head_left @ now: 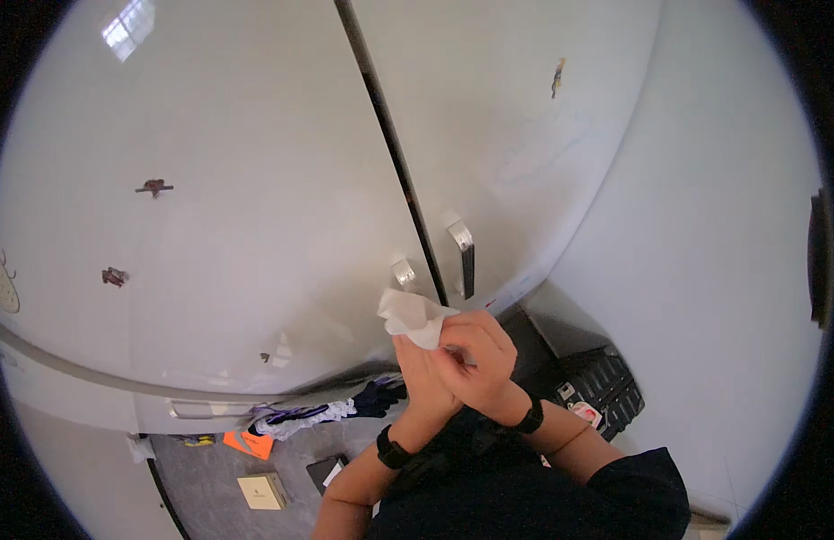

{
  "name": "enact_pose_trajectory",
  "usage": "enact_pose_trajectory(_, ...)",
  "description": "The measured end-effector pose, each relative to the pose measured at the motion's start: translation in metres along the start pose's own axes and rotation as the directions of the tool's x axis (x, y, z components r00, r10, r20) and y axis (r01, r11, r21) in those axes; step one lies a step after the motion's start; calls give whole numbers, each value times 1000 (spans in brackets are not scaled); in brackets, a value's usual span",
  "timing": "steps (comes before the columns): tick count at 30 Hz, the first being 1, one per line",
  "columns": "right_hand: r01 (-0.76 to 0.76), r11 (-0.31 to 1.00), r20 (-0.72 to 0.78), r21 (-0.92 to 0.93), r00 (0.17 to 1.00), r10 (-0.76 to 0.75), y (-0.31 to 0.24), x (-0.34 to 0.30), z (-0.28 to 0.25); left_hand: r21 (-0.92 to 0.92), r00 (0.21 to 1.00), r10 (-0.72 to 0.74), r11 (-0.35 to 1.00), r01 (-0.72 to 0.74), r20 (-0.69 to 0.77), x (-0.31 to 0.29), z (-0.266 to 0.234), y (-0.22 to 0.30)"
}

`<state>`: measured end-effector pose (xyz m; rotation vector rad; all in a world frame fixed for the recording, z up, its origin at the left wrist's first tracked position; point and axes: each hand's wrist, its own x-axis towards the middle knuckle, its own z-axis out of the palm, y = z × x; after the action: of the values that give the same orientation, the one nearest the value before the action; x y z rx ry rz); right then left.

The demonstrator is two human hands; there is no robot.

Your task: Cleaning a white wardrobe by wiping its doors and handles with a cloth.

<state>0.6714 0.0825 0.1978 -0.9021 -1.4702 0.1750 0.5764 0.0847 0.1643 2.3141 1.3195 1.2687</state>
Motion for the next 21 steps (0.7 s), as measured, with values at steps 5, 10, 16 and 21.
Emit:
enact_pose_trajectory(5,-40,996,-25,-81,999,38,5,-2,2,103,998,32,994,-36,46,-8,7,-14)
enact_pose_trajectory(10,-79,990,-116,-113,991,66,6,7,8,-38,999,-20,999,18,-43,15,-1,-1)
enact_pose_trajectory(16,-181,984,-59,-3,982,180,8,30,15,-142,977,-60,989,31,-206,24,-11,3)
enact_pose_trajectory(21,-328,941,40,85,945,326,12,46,23,-583,815,-513,760,286,-269,51,-17,4)
